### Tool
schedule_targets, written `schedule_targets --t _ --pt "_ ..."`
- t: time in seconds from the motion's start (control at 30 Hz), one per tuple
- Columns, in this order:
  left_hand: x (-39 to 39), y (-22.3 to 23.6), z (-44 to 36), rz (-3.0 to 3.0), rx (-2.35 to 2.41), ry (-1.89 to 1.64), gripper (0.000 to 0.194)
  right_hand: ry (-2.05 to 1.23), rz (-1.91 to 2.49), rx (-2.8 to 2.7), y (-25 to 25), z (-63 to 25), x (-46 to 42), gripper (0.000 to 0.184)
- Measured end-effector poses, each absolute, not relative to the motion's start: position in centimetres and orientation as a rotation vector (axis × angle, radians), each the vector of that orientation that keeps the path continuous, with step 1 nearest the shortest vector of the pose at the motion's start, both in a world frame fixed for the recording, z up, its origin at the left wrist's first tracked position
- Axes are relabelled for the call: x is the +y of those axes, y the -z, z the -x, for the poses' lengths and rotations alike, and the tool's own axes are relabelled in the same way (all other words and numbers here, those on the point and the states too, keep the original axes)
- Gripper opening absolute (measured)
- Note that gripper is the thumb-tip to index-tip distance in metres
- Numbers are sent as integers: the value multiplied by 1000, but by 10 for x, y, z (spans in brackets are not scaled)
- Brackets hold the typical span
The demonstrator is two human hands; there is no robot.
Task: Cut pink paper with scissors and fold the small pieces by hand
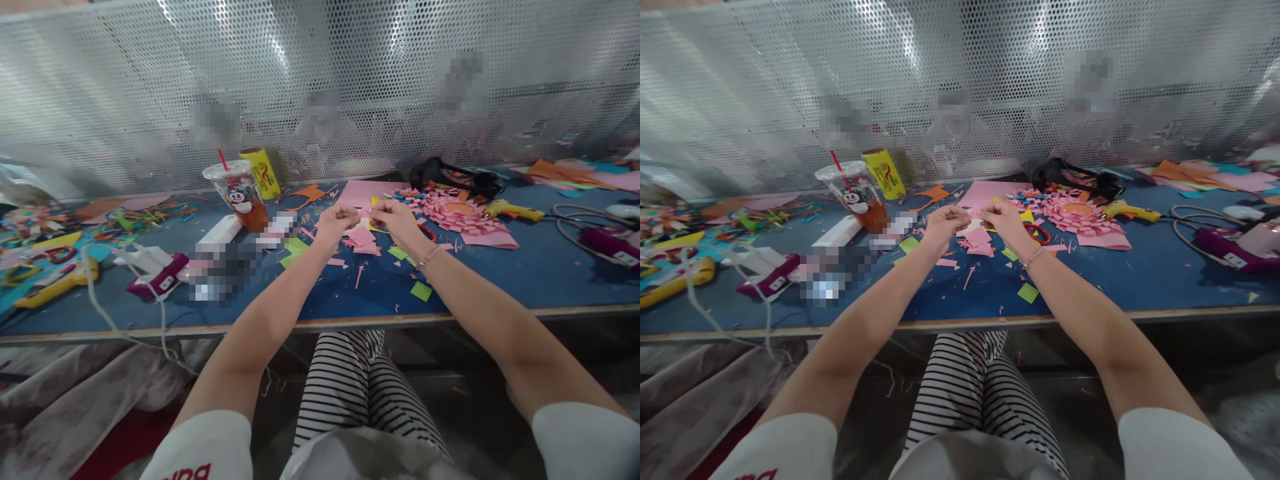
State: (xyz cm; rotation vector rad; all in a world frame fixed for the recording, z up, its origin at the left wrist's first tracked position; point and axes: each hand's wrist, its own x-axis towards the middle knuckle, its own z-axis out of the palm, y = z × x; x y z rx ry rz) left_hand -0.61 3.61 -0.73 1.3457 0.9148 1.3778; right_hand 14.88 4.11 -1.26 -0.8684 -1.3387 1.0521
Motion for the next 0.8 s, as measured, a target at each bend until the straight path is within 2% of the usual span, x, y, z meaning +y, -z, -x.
schedule_targets --t 0.23,0.4,0.8 --pt "39 7 11 -1448 882 -1300 18 -976 872 -1571 14 -154 43 27" --pt "37 3 12 -1489 917 -1276 20 -960 871 -1606 14 -155 43 27" --pt "34 5 10 -1636 931 -1171 24 -1130 865 -1474 14 -152 42 30"
